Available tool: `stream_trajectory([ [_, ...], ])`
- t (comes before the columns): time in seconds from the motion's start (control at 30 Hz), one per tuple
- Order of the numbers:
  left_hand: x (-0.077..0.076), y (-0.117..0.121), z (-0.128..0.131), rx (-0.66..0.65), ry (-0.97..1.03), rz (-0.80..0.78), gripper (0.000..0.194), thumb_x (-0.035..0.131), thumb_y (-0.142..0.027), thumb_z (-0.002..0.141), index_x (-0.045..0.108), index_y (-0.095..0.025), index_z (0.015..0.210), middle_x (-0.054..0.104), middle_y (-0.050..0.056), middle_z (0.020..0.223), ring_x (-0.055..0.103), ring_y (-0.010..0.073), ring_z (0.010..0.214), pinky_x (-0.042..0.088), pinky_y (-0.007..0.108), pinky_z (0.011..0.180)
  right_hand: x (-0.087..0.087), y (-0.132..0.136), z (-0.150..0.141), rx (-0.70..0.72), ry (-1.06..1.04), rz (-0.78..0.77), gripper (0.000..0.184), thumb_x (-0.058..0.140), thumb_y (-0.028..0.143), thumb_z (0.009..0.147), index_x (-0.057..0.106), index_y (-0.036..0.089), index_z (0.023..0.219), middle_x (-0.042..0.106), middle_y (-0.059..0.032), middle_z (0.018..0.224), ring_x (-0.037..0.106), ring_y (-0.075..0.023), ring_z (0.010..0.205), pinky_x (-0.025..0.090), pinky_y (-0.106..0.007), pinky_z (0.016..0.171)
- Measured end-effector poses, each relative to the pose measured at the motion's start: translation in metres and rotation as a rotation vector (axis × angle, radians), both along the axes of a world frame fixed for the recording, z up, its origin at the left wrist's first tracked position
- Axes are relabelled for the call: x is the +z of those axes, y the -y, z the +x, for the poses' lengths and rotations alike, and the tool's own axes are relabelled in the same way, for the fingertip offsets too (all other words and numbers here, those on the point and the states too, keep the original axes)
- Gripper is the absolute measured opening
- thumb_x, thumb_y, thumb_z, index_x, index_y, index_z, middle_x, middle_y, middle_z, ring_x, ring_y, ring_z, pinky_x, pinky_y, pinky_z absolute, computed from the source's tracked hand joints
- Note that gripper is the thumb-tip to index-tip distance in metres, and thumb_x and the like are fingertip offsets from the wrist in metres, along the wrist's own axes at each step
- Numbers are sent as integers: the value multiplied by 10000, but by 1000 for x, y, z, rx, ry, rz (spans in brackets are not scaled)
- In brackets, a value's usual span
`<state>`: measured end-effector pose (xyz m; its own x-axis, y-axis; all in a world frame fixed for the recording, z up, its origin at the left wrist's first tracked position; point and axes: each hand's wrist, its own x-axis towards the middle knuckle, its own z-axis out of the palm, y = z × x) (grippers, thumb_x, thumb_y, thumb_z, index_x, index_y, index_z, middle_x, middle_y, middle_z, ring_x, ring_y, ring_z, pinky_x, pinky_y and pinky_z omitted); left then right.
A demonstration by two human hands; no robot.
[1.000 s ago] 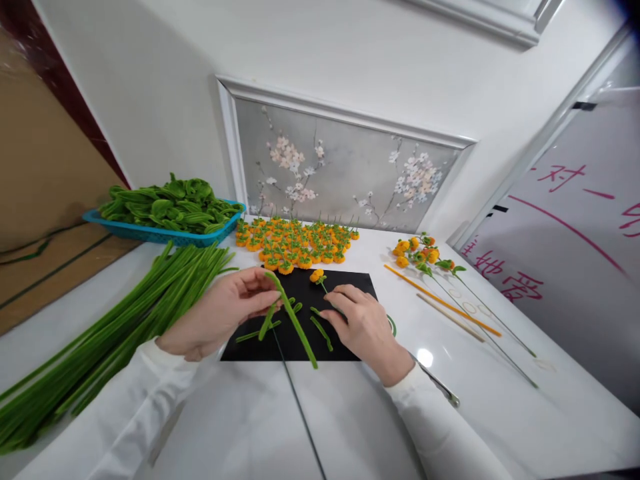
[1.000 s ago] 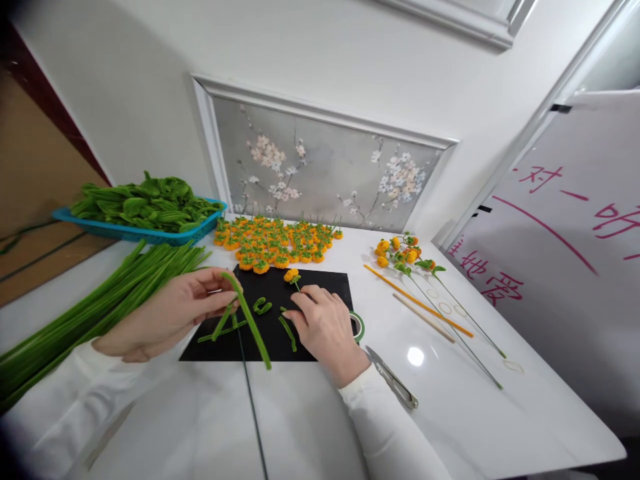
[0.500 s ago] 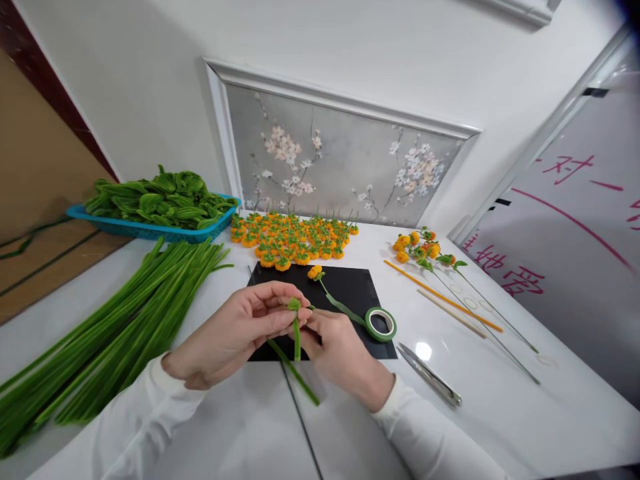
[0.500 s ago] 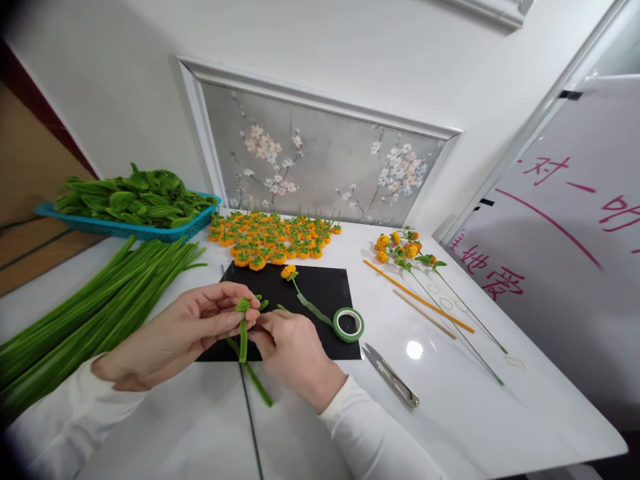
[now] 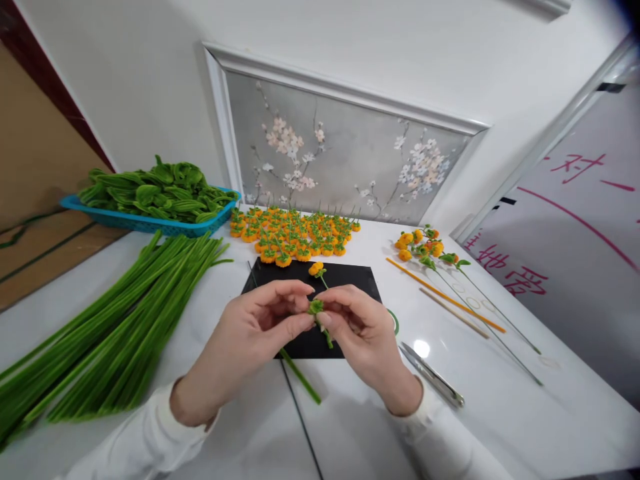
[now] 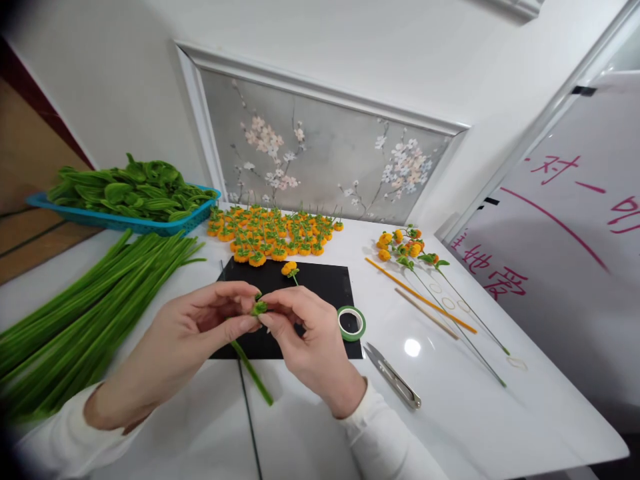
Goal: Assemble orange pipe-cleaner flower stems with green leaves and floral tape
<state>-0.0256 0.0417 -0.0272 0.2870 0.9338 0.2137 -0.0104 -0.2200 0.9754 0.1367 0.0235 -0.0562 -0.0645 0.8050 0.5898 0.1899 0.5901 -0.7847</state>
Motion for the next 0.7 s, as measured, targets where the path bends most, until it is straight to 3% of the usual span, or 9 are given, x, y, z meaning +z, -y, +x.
stream_trajectory([
  [0.27, -7, 8, 1, 129, -165, 274, 256, 650, -189, 761, 643, -251, 1009, 654, -13, 827, 629, 126, 734, 538, 219, 693, 0, 1, 0, 30, -37, -34, 103, 569, 221, 864, 645, 213, 934, 611, -28, 835, 583, -110, 657, 486, -217, 533],
  [0.7, -4, 12, 0, 172, -189, 347, 275, 655, -167, 767, 625, -283, 1015, 658, -44, 853, 638, 98, 771, 537, 157, 694, -2, -2, 5, 10, -33, -27, 127, 523, 208, 895, 645, 197, 927, 563, -6, 731, 558, -101, 619, 468, -221, 534],
])
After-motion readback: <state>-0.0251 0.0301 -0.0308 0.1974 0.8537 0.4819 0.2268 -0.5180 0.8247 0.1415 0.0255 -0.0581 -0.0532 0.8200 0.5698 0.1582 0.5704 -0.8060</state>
